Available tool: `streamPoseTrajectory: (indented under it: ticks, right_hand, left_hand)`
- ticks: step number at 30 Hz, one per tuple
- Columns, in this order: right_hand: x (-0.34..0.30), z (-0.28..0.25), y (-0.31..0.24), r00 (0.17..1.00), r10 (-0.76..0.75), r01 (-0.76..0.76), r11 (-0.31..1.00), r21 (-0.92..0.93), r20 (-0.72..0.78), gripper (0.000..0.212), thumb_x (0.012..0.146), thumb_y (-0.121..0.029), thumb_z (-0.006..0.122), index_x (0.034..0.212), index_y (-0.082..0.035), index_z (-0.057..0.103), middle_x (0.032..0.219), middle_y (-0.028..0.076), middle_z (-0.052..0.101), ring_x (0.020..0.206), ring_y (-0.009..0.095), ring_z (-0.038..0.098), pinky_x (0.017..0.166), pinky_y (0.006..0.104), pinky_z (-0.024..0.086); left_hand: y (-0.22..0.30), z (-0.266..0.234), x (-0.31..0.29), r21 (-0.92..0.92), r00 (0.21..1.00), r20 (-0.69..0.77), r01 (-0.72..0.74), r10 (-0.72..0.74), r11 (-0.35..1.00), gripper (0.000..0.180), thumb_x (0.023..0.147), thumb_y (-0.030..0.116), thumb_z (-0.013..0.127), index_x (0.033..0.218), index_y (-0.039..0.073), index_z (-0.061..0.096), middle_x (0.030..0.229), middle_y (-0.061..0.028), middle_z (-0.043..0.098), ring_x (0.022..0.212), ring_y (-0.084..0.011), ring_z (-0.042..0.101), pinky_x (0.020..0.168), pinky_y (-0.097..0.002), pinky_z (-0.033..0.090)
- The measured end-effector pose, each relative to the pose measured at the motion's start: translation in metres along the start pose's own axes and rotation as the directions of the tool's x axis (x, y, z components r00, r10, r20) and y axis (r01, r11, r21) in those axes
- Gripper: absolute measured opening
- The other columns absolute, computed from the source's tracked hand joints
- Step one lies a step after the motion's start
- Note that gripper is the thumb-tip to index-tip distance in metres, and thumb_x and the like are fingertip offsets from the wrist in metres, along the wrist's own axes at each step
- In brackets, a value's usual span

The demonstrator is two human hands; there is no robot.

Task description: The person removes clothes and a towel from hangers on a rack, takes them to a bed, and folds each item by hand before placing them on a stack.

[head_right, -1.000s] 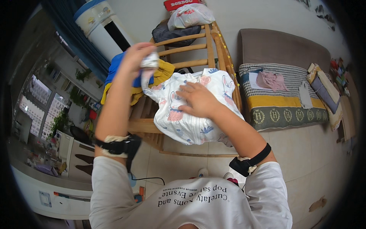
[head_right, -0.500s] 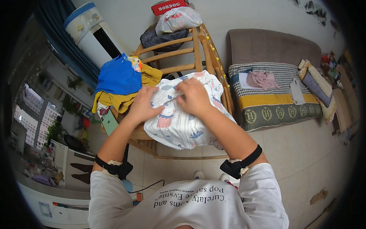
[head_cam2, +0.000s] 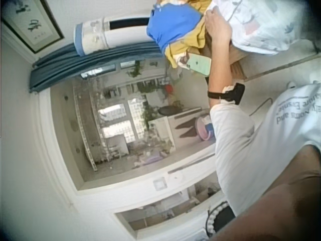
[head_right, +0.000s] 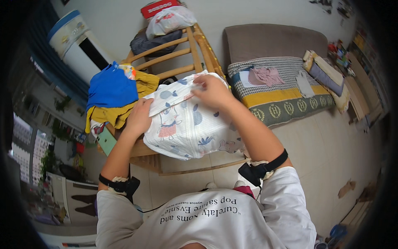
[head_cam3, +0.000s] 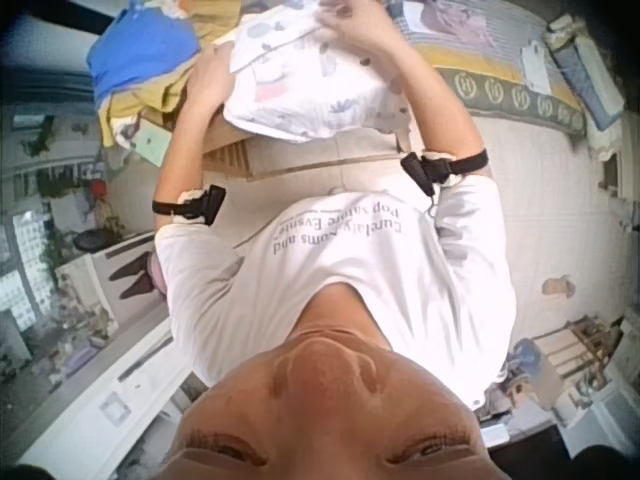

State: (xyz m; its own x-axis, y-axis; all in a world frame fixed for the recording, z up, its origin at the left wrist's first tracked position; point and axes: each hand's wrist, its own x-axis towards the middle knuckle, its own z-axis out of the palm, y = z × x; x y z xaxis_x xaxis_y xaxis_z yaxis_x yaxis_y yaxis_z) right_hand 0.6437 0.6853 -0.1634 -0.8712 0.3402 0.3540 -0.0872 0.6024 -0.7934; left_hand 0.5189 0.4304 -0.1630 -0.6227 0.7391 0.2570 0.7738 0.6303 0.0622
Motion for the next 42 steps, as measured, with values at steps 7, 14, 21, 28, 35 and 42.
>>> streamPoseTrajectory:
  ticks: [7,14,21,28,35,42]
  right_hand:
    - [-0.054,-0.057,0.118,0.626,0.714,-0.746,0.666,-0.029,0.312,0.050,0.089,-0.046,0.046,0.089,-0.001,0.068,0.083,0.011,0.067,0.075,0.019,0.063,0.067,0.0293,0.049]
    - [-0.064,0.012,0.151,0.565,0.485,-0.766,0.008,0.642,0.668,0.054,0.093,-0.043,0.042,0.120,0.003,0.048,0.109,0.015,0.060,0.097,0.023,0.060,0.084,0.0337,0.048]
    - [-0.049,-0.002,0.191,0.637,0.690,-0.188,-0.293,0.938,0.343,0.023,0.087,-0.021,0.052,0.097,0.000,0.054,0.092,0.014,0.062,0.082,0.023,0.063,0.074,0.0340,0.053]
    - [0.014,-0.084,0.105,0.690,0.525,0.060,0.644,0.763,-0.498,0.020,0.078,-0.002,0.059,0.097,0.000,0.054,0.087,0.010,0.060,0.077,0.020,0.060,0.065,0.0297,0.051]
    - [-0.003,-0.028,0.032,0.783,-0.615,0.608,0.730,-0.313,0.088,0.028,0.066,0.004,0.055,0.092,-0.006,0.061,0.112,0.008,0.056,0.094,0.025,0.055,0.077,0.0350,0.047]
    - [-0.013,-0.033,0.029,0.907,-0.420,0.393,0.862,-0.319,-0.020,0.030,0.063,0.007,0.056,0.086,-0.011,0.060,0.090,0.004,0.055,0.081,0.026,0.058,0.063,0.0353,0.048]
  left_hand:
    - [0.084,-0.016,0.044,-0.256,0.937,-0.049,-0.347,0.346,0.903,0.068,0.069,0.012,0.060,0.131,0.001,0.035,0.137,-0.0209,0.033,0.128,-0.0358,0.030,0.107,-0.0398,0.025]
    - [0.121,0.034,0.102,-0.094,0.921,-0.072,-0.387,0.382,0.917,0.051,0.073,-0.003,0.049,0.123,0.003,0.049,0.124,-0.0165,0.051,0.115,-0.0292,0.049,0.096,-0.0347,0.039]
    - [0.126,0.012,0.083,-0.389,0.957,-0.142,-0.287,0.251,0.875,0.039,0.082,0.006,0.050,0.120,0.009,0.055,0.123,-0.0155,0.052,0.115,-0.0309,0.048,0.096,-0.0370,0.039]
    - [0.121,-0.011,0.064,-0.538,0.980,-0.105,-0.200,0.171,0.819,0.040,0.084,0.015,0.054,0.123,0.007,0.051,0.134,-0.0130,0.044,0.128,-0.0306,0.035,0.105,-0.0366,0.027]
    - [0.063,-0.006,0.050,-0.930,0.876,0.314,0.207,-0.366,-0.303,0.072,0.091,0.058,0.028,0.127,-0.003,0.042,0.117,-0.0185,0.054,0.108,-0.0289,0.052,0.096,-0.0394,0.038]
    - [0.032,-0.012,0.015,-0.790,0.809,0.555,0.438,-0.196,-0.429,0.086,0.084,0.067,0.033,0.134,-0.003,0.031,0.125,-0.0248,0.047,0.096,-0.0298,0.060,0.081,-0.0382,0.050]
